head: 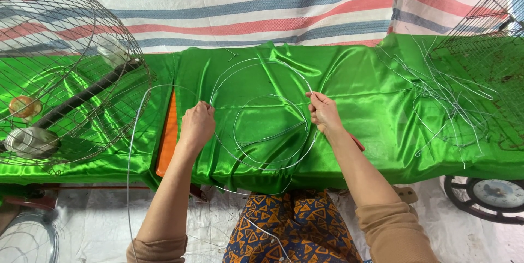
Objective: The person bends metal wire into circular loops and secures the ends using pliers on a fabric-covered work surface.
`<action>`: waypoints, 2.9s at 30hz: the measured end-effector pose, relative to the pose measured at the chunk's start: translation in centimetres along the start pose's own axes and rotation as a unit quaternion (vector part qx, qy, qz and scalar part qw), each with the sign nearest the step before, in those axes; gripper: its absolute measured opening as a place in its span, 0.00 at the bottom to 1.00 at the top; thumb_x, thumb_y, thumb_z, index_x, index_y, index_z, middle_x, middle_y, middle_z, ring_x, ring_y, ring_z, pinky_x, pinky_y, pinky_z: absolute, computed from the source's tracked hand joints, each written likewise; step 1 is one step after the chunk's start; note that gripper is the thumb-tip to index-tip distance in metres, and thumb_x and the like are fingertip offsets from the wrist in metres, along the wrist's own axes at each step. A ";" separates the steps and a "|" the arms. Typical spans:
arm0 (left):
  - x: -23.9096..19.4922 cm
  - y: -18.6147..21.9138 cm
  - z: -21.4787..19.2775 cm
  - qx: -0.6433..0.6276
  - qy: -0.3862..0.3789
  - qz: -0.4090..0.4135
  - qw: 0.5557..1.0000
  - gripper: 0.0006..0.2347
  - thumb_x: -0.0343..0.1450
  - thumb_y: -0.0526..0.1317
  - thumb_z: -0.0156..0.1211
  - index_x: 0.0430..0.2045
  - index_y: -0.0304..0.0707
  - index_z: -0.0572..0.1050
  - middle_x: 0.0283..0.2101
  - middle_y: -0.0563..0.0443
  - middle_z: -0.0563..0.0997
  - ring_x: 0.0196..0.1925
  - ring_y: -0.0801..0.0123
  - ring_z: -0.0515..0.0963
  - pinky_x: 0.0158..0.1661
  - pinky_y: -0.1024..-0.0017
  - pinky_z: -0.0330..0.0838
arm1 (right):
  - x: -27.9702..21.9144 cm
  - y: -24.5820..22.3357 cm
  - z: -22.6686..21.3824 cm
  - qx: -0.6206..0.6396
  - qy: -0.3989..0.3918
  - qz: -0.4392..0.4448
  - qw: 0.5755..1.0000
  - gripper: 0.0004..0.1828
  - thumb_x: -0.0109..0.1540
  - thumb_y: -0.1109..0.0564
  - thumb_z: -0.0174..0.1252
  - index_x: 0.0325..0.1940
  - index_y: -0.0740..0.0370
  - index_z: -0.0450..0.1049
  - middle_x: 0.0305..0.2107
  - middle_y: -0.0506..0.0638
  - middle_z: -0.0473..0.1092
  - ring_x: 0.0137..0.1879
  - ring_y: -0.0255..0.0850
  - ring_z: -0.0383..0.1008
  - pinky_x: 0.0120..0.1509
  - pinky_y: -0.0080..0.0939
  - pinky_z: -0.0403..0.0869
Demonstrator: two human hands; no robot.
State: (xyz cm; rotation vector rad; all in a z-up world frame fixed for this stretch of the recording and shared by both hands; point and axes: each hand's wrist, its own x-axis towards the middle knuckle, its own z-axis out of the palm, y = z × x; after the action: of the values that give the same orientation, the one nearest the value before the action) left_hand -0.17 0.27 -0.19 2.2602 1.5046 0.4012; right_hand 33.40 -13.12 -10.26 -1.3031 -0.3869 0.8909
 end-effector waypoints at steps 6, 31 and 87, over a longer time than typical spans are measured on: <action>-0.7 0.8 -0.4 -0.058 0.013 0.014 0.998 0.13 0.77 0.40 0.44 0.39 0.29 0.77 0.38 0.25 0.82 0.47 0.30 0.81 0.49 0.39 0.73 | 0.5 0.6 -0.2 -0.009 -0.002 0.013 1.000 0.11 0.71 0.50 0.53 0.53 0.52 0.77 0.16 0.49 0.63 0.13 0.26 0.50 0.12 0.21 0.53; -1.1 1.4 -2.6 -0.224 -0.004 -0.021 0.974 0.10 0.76 0.34 0.51 0.40 0.22 0.77 0.21 0.42 0.83 0.18 0.66 0.83 0.26 0.68 0.79 | -1.3 -0.3 -2.6 -0.240 -0.138 0.036 0.960 0.19 0.69 0.55 0.51 0.62 0.68 0.69 0.30 0.61 0.77 0.27 0.39 0.78 0.28 0.34 0.79; -7.6 7.8 0.2 -0.124 -0.023 0.234 0.964 0.14 0.74 0.42 0.58 0.47 0.32 0.78 0.41 0.42 0.87 0.34 0.61 0.89 0.36 0.66 0.86 | -14.2 -13.6 -13.0 0.064 -0.280 0.015 0.958 0.19 0.73 0.55 0.45 0.60 0.70 0.72 0.22 0.45 0.66 0.17 0.28 0.49 0.16 0.27 0.50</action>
State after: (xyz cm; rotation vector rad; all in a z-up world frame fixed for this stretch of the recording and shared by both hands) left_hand 3.41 -9.48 3.15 2.3806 0.8288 0.6258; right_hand 38.31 -32.46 2.30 -0.9225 -0.7380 1.2882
